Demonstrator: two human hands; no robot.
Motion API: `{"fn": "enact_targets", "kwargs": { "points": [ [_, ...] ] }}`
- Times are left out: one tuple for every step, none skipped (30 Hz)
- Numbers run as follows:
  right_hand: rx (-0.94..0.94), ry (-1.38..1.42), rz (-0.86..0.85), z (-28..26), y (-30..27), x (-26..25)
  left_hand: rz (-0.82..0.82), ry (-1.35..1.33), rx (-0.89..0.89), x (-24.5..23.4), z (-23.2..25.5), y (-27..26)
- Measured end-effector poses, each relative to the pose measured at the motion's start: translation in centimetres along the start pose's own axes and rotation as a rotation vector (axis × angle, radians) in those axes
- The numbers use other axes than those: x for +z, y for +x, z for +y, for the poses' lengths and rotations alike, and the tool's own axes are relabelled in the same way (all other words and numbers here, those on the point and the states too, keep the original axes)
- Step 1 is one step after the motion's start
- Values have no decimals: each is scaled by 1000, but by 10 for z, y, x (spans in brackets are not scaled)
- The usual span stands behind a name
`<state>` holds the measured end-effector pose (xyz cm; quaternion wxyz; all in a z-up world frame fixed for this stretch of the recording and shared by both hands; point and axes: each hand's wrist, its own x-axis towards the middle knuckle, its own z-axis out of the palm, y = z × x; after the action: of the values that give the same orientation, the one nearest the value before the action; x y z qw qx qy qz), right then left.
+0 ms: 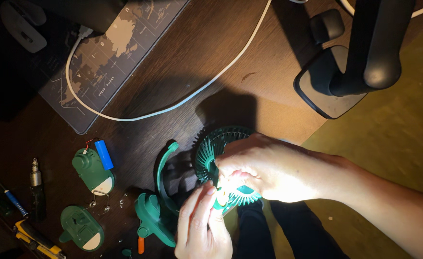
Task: The person repairs a disassembled green electric fan on a desk. They use a small screwdriver to adjust internal components and connect wires to a battery pack, then test the fan by rotating the blades. The fan remains disassembled on the desk throughout the clip.
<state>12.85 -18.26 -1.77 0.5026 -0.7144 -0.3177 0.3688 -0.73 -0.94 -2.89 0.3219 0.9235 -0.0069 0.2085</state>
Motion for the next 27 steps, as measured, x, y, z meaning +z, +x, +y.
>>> {"fn": "enact_targets", "kwargs": {
  "points": [
    [24, 13, 3, 0, 0, 0, -5, 13, 3, -1, 0, -1],
    [48, 27, 6, -1, 0, 1, -11, 26, 7, -2, -1, -2],
    [57, 27, 0, -1, 1, 0, -10, 32, 9, 0, -1, -2],
    [67, 27, -6, -1, 2, 0, -10, 38, 12, 1, -2, -2],
    [76, 33, -13, -1, 3, 0, -13, 47, 12, 0, -2, -3],
    [58, 25, 25, -2, 4, 2, -1, 62, 11, 0, -3, -4],
    [42, 13, 64, -2, 4, 4, 14, 74, 10, 1, -4, -4],
    [26, 1, 102, -3, 4, 6, 28, 85, 9, 2, -5, -5],
    [50, 48, 128, -3, 2, 8, 24, 70, 28, 2, -7, -5],
    [75, 96, 153, -4, 0, 11, 19, 54, 47, 2, -9, -5],
    [96, 142, 180, -4, -1, 12, 16, 40, 69, 3, -12, -5],
    [90, 184, 203, -3, -1, 12, 23, 26, 72, 4, -14, -6],
    [82, 230, 223, -3, -1, 13, 28, 15, 74, 4, -15, -7],
    [74, 276, 244, -2, -1, 14, 33, 5, 76, 4, -16, -8],
    [32, 271, 275, -1, -1, 16, 33, 10, 86, 4, -18, -9],
    [-11, 266, 307, -1, -1, 17, 33, 14, 95, 5, -19, -9],
    [-50, 255, 338, 0, -2, 18, 36, 14, 103, 7, -20, -10],
    [-11, 222, 350, 0, -3, 18, 38, -1, 110, 8, -21, -10],
    [28, 196, 359, 0, -5, 21, 36, -11, 114, 8, -21, -11],
    [66, 169, 368, -2, -7, 24, 33, -20, 119, 7, -21, -11],
    [92, 161, 394, -3, -7, 28, 37, -20, 114, 7, -21, -10],
    [118, 152, 421, -5, -6, 32, 41, -19, 109, 7, -21, -9],
    [151, 137, 446, -7, -8, 35, 47, -25, 99, 9, -20, -9],
    [183, 139, 442, -9, -11, 38, 66, -21, 119, 11, -19, -10],
    [212, 141, 438, -11, -13, 40, 85, -14, 139, 14, -19, -9],
    [241, 144, 433, -12, -15, 41, 105, -7, 159, 15, -19, -8],
    [217, 178, 463, -14, -16, 43, 110, -3, 157, 14, -19, -7]
  ]
}}
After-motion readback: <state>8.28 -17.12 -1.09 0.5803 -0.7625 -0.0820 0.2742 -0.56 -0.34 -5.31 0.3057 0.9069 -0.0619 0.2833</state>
